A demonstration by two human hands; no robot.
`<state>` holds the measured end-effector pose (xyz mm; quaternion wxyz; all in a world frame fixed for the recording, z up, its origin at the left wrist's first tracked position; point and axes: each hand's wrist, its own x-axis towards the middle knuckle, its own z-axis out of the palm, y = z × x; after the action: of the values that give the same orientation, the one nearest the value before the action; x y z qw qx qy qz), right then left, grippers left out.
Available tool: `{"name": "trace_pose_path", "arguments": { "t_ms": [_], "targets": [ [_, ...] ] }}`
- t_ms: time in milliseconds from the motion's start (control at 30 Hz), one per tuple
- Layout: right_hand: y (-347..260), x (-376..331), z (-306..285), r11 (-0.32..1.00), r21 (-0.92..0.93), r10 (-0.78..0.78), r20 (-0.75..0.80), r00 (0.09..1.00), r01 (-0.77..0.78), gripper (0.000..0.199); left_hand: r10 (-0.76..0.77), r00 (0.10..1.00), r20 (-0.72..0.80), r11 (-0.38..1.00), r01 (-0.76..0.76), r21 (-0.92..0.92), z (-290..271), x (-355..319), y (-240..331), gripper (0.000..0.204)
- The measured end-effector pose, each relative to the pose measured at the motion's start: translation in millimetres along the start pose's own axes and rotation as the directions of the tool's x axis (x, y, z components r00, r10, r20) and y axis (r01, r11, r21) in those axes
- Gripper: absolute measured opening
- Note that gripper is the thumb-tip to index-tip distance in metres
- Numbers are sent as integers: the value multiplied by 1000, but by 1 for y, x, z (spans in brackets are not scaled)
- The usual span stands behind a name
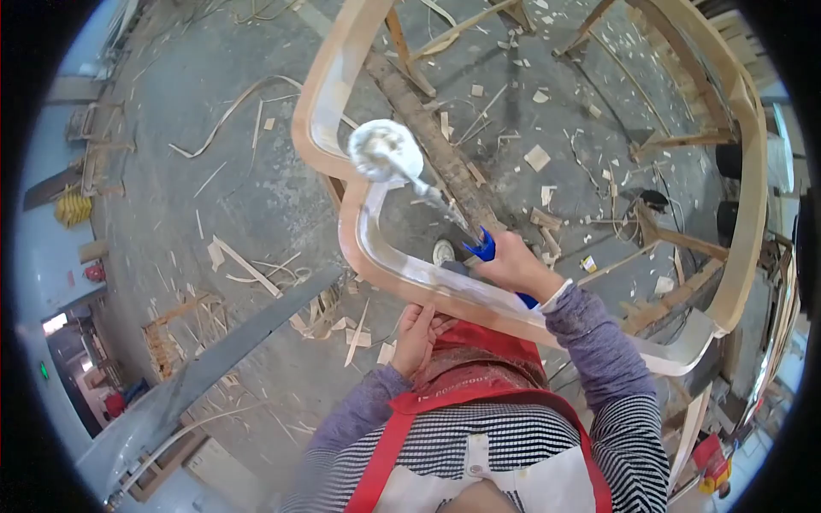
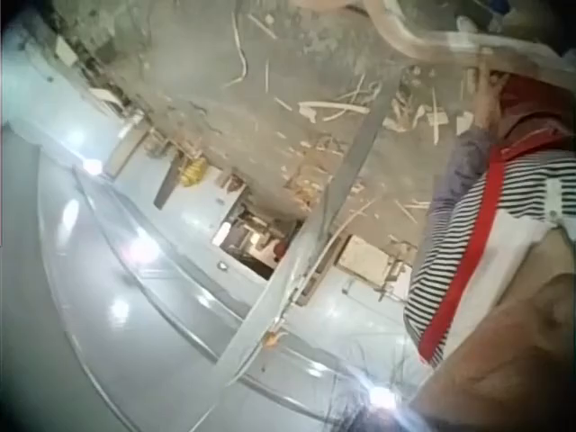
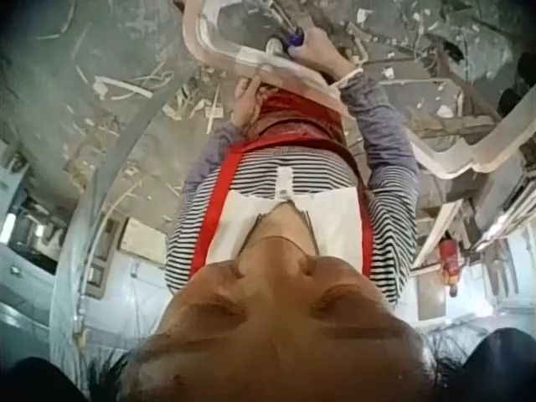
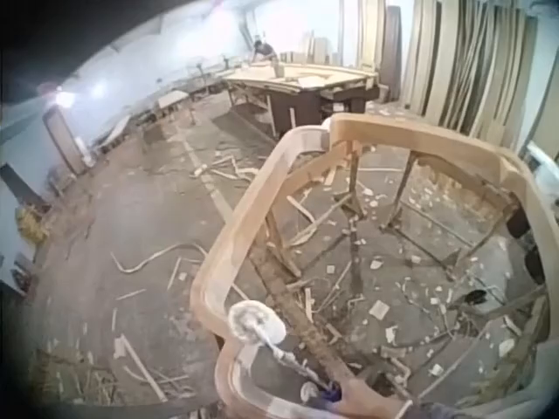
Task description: Applying a white liquid coating to a curved wooden frame using a paint roller and then sanding/scraping a wooden board.
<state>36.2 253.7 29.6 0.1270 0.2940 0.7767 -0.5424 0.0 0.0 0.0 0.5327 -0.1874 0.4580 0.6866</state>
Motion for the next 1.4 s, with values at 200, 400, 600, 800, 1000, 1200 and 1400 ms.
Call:
{"name": "trace_pose_path", "arguments": {
  "t_ms": [200,400,600,800,1000,1200,1400],
  "targets": [
    [5,-49,-10,1000,7,21,216,976,-23,26,-20,999,29,1000,20,15,12,1,6,28],
    [44,-149,-7,992,-107,80,143,986,-65,27,66,993,98,558,-119,821,-12,-1,-9,34],
    [96,-273,-21,900,119,417,45,908,-420,28,186,983,14,955,-184,233,9,-1,-15,35],
    [179,-418,-5,757,379,632,-214,745,-533,20,60,998,21,993,-61,100,2,-1,-25,37],
    [272,-498,9,514,633,855,-330,400,-578,15,-192,981,-22,966,193,172,59,-16,-97,37],
    [285,-505,-14,251,959,922,-197,333,-128,17,-494,862,114,861,466,203,149,-11,-182,40],
    [285,-503,-5,298,922,930,-222,294,-247,17,-529,839,131,847,509,154,167,-14,-193,41]
  ]
}}
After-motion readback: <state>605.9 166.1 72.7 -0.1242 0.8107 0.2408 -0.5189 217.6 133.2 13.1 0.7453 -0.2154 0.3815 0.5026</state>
